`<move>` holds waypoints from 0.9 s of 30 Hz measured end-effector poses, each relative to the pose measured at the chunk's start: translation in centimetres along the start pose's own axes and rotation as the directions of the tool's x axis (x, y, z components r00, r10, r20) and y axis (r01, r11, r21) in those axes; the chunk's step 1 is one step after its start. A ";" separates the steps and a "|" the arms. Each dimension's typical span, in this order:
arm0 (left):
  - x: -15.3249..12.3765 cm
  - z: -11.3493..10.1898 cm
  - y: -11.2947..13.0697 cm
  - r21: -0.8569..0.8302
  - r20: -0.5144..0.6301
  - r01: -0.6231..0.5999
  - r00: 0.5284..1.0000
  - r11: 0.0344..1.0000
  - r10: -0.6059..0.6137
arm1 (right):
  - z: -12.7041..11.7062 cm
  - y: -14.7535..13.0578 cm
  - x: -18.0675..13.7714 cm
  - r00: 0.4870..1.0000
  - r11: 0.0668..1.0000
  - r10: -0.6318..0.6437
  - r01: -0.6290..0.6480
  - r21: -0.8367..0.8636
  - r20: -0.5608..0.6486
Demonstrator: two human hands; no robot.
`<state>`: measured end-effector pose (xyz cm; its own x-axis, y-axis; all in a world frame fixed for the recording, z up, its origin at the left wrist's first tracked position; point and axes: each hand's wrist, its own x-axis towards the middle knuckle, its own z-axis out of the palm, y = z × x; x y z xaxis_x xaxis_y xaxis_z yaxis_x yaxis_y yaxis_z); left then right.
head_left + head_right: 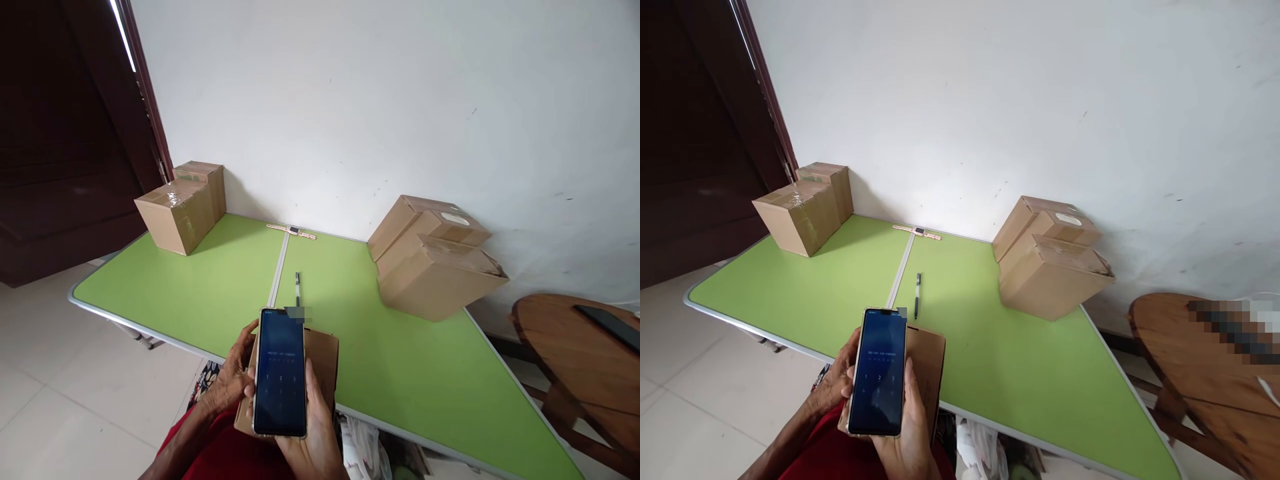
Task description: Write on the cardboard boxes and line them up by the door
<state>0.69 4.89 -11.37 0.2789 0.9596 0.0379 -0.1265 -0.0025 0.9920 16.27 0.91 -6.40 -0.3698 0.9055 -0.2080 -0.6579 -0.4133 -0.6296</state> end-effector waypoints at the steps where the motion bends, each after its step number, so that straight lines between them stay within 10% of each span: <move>1: 0.0 0.0 0.0 0.003 0.002 0.001 1.000 1.000 -0.001 | -0.1 0.2 0.0 1.000 1.000 0.017 -0.017 0.022 0.004; 17: 0.1 -0.2 -0.8 -0.058 -0.012 0.007 1.000 0.998 -0.007 | -0.3 -1.3 -1.0 0.985 0.970 0.091 -0.055 0.236 -0.146; 27: 0.0 0.2 1.0 -0.014 -0.071 0.170 0.983 0.985 -0.170 | -7.8 -11.4 0.7 0.846 0.950 -0.297 0.215 -0.227 -0.442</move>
<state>0.74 4.82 -10.37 0.2285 0.9634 -0.1403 -0.0905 0.1645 0.9822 28.61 6.96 -5.17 0.1723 0.9318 -0.3193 -0.5552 -0.1759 -0.8129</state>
